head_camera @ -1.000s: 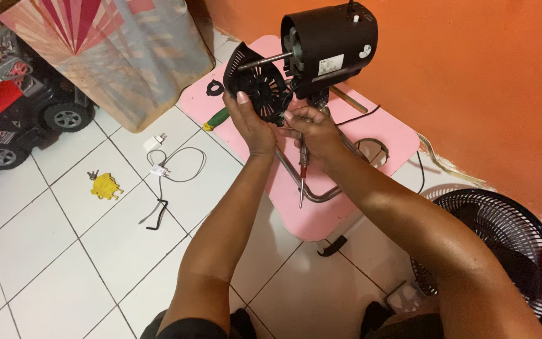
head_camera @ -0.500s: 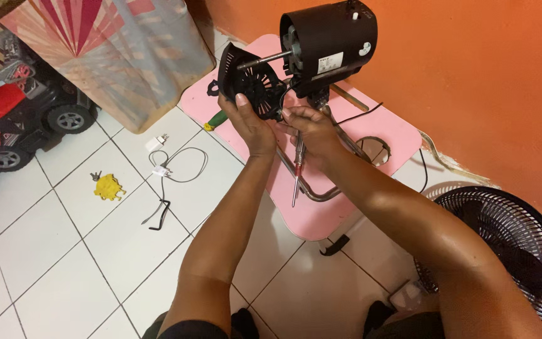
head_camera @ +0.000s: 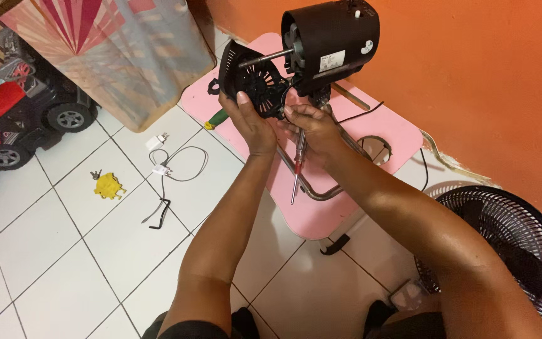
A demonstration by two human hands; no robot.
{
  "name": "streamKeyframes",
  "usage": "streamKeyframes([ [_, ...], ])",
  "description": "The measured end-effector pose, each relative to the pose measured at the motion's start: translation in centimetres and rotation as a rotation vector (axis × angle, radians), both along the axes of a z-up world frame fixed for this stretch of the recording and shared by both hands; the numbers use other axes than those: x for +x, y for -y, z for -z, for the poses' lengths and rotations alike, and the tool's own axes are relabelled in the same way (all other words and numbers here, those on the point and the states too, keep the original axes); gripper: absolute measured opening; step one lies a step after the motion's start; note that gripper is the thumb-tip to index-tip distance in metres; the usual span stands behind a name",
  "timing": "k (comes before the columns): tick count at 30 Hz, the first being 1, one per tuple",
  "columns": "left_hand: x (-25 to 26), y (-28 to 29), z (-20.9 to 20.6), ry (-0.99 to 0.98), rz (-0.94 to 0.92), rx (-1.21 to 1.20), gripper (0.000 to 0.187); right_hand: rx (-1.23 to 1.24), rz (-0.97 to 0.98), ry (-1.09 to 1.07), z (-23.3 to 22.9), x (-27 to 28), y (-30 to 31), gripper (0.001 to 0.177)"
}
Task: The person disassembles a black electric motor unit on a pink stool, removes the rear fan housing, and then reattaches it using a screwdriver. The person handles the motor, fan housing, and screws while working in a room with tiled flooring.
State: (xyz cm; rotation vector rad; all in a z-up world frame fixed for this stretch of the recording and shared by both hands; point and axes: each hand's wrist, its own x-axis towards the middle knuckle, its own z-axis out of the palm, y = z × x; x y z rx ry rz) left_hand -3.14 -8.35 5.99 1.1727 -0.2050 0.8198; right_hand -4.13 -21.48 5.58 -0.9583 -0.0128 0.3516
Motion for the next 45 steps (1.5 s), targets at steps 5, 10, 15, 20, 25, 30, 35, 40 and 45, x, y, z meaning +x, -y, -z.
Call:
streamKeyframes([
  [5,-0.1,0.1,0.0,-0.01,-0.027,0.019,0.05,0.023,-0.004,-0.003,0.1,0.1,0.1,0.008],
  [10,-0.3,0.2,0.0,0.003,-0.027,0.04,0.05,0.044,0.006,-0.016,-0.1,0.0,0.2,0.006],
  [15,-0.6,0.2,0.0,-0.023,-0.11,0.141,0.049,0.009,0.0,-0.015,-0.1,0.0,0.1,0.007],
  [20,-0.8,0.3,-0.2,-0.037,-0.036,0.054,0.054,0.03,-0.018,-0.01,-0.3,-0.1,0.1,0.01],
  [25,-1.0,0.2,-0.5,-0.04,-0.023,0.04,0.055,0.0,-0.015,-0.055,-0.8,-0.3,0.0,0.012],
  [30,-1.0,0.3,-0.6,-0.013,0.067,-0.017,0.055,0.018,-0.017,-0.042,-1.1,-0.4,0.1,0.012],
  [35,-1.3,0.4,-0.7,0.004,0.063,-0.009,0.054,0.052,-0.033,-0.026,-1.0,-0.5,0.1,0.012],
  [40,-1.2,0.5,-1.2,-0.022,0.087,-0.043,0.051,0.016,-0.016,0.027,-1.1,-0.1,0.2,0.013],
  [45,-1.4,0.4,-1.0,-0.127,0.062,0.022,0.041,-0.017,0.002,0.054,-0.2,0.4,0.2,0.014],
])
